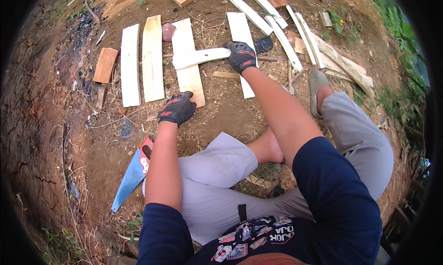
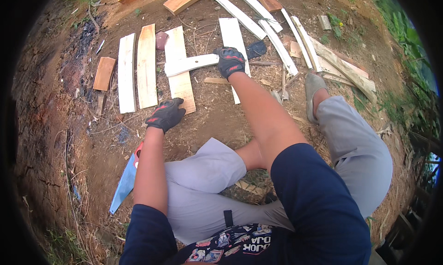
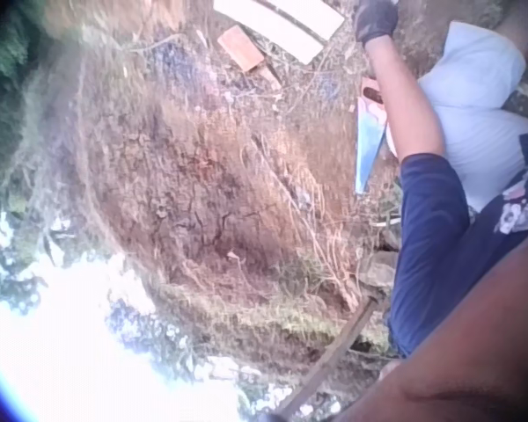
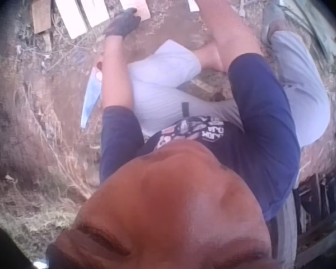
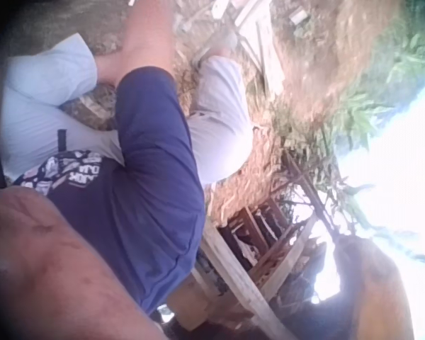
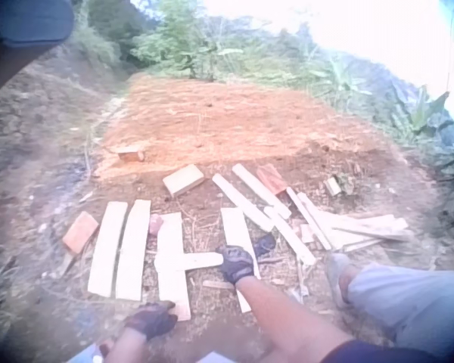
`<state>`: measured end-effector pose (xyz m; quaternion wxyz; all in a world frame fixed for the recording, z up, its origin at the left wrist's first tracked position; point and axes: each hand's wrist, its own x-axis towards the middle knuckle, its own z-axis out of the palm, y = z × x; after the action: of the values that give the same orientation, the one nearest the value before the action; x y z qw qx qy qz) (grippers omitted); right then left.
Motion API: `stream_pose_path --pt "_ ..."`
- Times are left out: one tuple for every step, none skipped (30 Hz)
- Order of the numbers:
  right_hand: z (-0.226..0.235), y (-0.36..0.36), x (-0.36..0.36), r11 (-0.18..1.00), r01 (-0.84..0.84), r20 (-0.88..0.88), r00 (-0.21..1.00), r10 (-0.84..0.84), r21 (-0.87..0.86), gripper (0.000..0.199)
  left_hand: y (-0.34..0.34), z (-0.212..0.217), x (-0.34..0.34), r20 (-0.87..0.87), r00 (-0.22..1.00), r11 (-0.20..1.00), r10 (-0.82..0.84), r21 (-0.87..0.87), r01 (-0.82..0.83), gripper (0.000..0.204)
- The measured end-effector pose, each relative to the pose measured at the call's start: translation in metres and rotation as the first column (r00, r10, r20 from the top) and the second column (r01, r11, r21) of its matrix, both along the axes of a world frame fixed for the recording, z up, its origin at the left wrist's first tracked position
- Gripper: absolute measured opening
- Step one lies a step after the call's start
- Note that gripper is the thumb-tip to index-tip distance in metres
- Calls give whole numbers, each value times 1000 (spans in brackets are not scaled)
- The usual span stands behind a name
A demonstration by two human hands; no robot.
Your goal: The person sits on the ground and assembles a wooden frame using several planks. They use a hammer to drive nails into the wood to secure the pieces together.
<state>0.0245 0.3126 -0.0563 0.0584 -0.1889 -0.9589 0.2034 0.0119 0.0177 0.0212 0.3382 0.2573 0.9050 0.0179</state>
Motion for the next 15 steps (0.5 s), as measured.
stream_pose_path --pt "1 1 -1 1000 2 6 1000 -2 14 34 2 2 0 3 1000 1000 6 3 -6 53" --pt "-1 4 -1 999 -8 12 1000 8 37 33 5 2 1 -13 1000 1000 -8 -3 8 53" --pt "-4 6 0 997 -13 16 1000 12 71 33 7 3 2 -29 999 1000 -23 -9 23 53" --pt "-3 6 1 995 -23 24 999 20 102 33 8 3 5 -41 999 999 -34 -18 34 54" --pt "-1 13 -1 987 -98 131 988 81 131 37 12 6 7 -23 999 999 -35 -33 34 54" --pt "2 24 1 982 -156 211 969 132 104 40 17 3 9 -28 999 998 -46 -34 45 55" --pt "24 23 -3 972 -228 277 939 205 54 44 11 1 9 -40 998 998 -39 -55 36 55" --pt "43 27 -6 957 -289 339 902 269 9 48 10 1 8 -55 998 997 -39 -65 35 56" --pt "50 39 -3 965 -244 263 929 261 -95 63 11 1 7 -19 1000 996 -22 -87 20 57" --pt "52 59 -2 965 -208 222 945 241 -162 65 12 3 6 -20 999 996 -27 -88 25 57" --pt "45 85 4 988 -87 188 976 110 -125 65 16 2 5 -18 999 996 -36 -82 35 57" --pt "58 95 12 997 21 216 976 -4 -77 62 7 3 6 -18 1000 995 -21 -101 20 57" --pt "50 129 31 984 179 152 972 -178 10 59 12 4 6 -25 999 996 -26 -90 24 57" --pt "36 158 56 941 334 33 942 -335 52 57 13 5 8 -1 1000 995 -26 -94 25 57" --pt "14 201 80 835 513 -5 853 -522 198 57 22 6 7 20 999 996 -30 -84 32 57"
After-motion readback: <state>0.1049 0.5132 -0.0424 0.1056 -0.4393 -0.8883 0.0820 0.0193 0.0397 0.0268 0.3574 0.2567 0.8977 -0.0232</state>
